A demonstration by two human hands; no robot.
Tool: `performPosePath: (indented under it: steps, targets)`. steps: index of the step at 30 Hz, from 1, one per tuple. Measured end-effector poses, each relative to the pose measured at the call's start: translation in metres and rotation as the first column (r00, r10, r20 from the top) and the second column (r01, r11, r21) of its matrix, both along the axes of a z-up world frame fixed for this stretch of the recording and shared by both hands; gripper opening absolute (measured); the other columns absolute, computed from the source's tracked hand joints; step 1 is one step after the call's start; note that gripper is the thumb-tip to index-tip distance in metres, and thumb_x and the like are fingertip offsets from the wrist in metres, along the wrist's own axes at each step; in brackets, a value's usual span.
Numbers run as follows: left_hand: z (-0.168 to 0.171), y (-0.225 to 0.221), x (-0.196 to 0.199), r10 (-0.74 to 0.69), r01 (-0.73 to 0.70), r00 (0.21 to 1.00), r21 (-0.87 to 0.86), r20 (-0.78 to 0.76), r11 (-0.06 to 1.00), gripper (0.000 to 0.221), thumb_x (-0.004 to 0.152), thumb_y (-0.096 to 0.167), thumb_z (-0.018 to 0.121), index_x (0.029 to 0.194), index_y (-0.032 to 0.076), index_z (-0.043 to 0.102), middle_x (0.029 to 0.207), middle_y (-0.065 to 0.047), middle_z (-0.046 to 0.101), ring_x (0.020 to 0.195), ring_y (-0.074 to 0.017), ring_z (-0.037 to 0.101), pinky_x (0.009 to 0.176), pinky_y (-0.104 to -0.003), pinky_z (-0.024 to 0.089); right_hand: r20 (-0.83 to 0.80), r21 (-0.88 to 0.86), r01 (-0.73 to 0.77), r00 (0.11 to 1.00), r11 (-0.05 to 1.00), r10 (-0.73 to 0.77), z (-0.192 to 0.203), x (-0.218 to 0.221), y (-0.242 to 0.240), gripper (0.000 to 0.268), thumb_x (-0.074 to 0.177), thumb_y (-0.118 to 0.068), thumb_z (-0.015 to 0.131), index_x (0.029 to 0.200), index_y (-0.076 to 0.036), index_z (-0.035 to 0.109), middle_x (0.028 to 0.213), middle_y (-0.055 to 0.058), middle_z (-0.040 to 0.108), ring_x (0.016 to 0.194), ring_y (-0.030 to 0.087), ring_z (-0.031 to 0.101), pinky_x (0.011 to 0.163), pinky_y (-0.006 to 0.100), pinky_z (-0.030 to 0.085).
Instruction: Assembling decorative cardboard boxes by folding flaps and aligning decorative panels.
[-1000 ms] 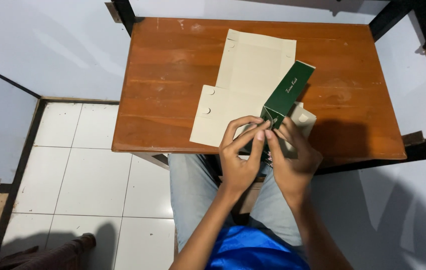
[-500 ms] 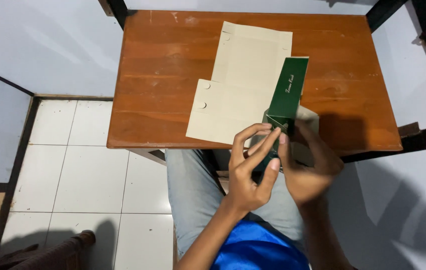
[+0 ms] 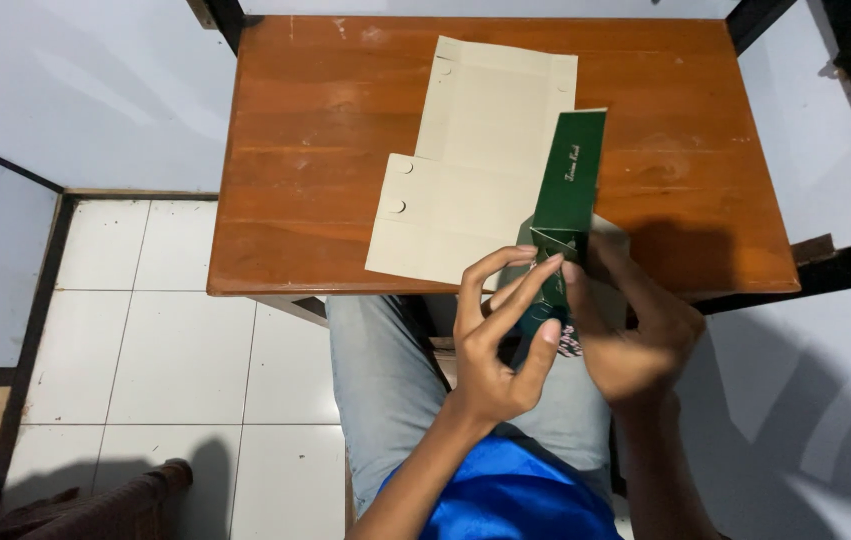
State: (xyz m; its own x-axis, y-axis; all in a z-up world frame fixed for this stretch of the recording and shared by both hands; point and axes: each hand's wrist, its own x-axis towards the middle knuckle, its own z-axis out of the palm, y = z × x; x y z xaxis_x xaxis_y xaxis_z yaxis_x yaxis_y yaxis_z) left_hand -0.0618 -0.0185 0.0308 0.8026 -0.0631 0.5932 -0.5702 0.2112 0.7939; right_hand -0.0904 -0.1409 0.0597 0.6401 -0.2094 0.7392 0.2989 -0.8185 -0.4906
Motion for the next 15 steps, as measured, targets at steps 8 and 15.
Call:
performPosePath:
  steps: [8,15]
  targets:
    - [-0.006,0.001,0.005,-0.01,0.012,0.997,0.016,-0.079,1.0,0.048,0.098,0.017,0.062,0.143,0.003,0.056,0.139,-0.016,0.051,0.134,-0.035,0.055,0.109,-0.048,0.054,0.043,0.016,0.04,0.998,0.999,-0.04,-0.003,-0.001,0.003,0.019,0.097,0.002,0.081,0.115,0.006,0.078,0.093,0.021,0.077,0.086,0.032,0.076,0.078,0.039,0.059]
    - [-0.002,-0.001,0.016,-0.115,0.127,0.987,0.11,-0.11,0.986,0.048,0.11,0.009,0.048,0.157,0.002,0.039,0.161,-0.024,0.041,0.151,-0.0403,0.038,0.122,-0.057,0.036,-0.098,0.341,0.013,0.995,0.94,0.022,-0.026,0.002,0.002,0.024,0.101,-0.004,0.074,0.12,0.01,0.07,0.097,0.025,0.074,0.092,0.032,0.074,0.079,0.043,0.061]
